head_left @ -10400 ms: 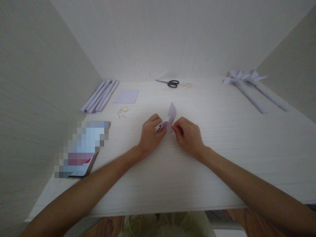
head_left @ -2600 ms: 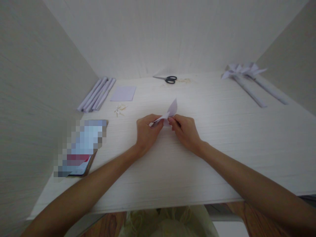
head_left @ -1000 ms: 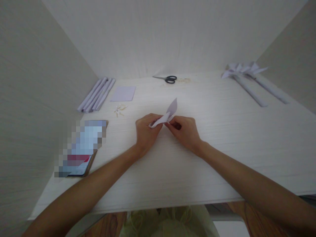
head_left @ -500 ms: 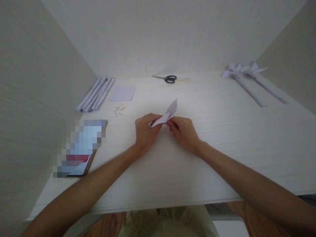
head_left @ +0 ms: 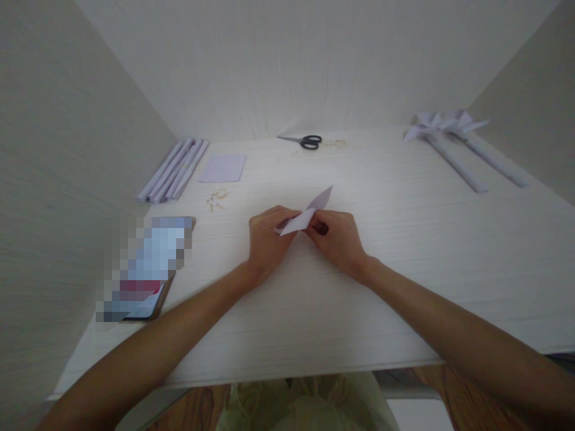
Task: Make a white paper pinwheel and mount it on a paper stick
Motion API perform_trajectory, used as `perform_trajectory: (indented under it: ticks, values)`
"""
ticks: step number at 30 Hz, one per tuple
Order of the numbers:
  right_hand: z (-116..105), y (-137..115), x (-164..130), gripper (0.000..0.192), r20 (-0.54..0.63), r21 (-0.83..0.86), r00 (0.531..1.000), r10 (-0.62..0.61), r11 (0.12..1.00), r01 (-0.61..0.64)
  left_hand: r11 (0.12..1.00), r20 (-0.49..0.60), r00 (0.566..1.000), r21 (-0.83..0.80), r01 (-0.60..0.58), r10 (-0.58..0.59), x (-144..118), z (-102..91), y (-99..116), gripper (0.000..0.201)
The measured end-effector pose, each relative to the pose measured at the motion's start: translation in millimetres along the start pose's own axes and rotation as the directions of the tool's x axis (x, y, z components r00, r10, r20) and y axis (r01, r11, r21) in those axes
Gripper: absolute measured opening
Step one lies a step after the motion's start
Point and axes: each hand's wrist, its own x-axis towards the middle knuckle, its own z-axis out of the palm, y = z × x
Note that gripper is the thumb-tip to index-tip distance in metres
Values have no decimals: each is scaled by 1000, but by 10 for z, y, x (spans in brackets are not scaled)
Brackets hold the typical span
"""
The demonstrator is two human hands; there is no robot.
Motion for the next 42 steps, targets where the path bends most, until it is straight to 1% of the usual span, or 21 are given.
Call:
perform_trajectory:
  ticks: [4, 8, 11, 16, 18, 21, 23, 24, 26, 28, 29, 30, 31, 33, 35, 38, 42]
  values:
    - [13, 10, 2, 19, -1, 0, 1000, -15, 1000, 15, 1000, -15, 1000, 15, 0, 1, 3, -2, 2, 11]
    - [16, 18, -4, 20, 3, 18, 999, -50, 999, 50, 998, -37, 998, 35, 48, -47, 11, -4, 14, 12]
    - [7, 8, -9, 20, 32, 16, 999, -38, 999, 37, 996, -35, 997, 49, 76, -74, 18, -4, 25, 13]
    - [-18, -26, 8, 25, 72, -8, 997, 9, 1000, -9, 995, -40, 997, 73, 74, -72, 22, -6, 25, 17]
    - [-27, -35, 24, 26, 71, 40, 997, 32, 999, -35, 992, -55, 995, 94, 86, -81, 20, -10, 23, 18]
    - [-35, -29, 47, 30, 90, 231, 990, 105, 965, -123, 990, -82, 992, 102, 102, -94, 15, -18, 30, 20]
    - [-35, -13, 58, 34, 163, 413, 973, 163, 884, -218, 991, -101, 991, 95, 92, -82, 12, -24, 41, 20]
    - [-34, -3, 62, 35, 223, 508, 958, 179, 817, -271, 992, -112, 991, 93, 84, -73, 11, -27, 47, 20]
    - [-34, 14, 68, 34, 361, 666, 917, 168, 642, -380, 994, -129, 990, 92, 67, -55, 10, -31, 58, 18]
    - [-39, 24, 74, 30, 481, 741, 866, 134, 466, -483, 995, -128, 991, 87, 51, -40, 10, -34, 65, 16]
    - [-42, 25, 77, 29, 521, 752, 844, 125, 401, -523, 996, -120, 992, 79, 42, -32, 9, -34, 66, 15]
    - [-46, 24, 80, 27, 545, 756, 829, 126, 355, -550, 997, -112, 993, 69, 34, -26, 8, -34, 66, 14]
    - [-49, 21, 82, 25, 552, 759, 822, 136, 326, -564, 998, -104, 994, 56, 28, -22, 7, -33, 64, 13]
    - [-49, 11, 84, 22, 528, 771, 832, 171, 315, -554, 999, -86, 996, 30, 22, -20, 5, -30, 54, 12]
    - [-39, 0, 80, 20, 474, 788, 857, 200, 338, -514, 1000, -71, 997, 10, 24, -23, 3, -28, 42, 11]
    - [-14, -15, 70, 23, 398, 801, 887, 234, 384, -460, 1000, -48, 999, 4, 15, -14, 1, -28, 28, 12]
    - [-2, -24, 62, 27, 365, 779, 893, 262, 440, -447, 1000, -60, 998, 20, 10, -9, 6, -28, 43, 12]
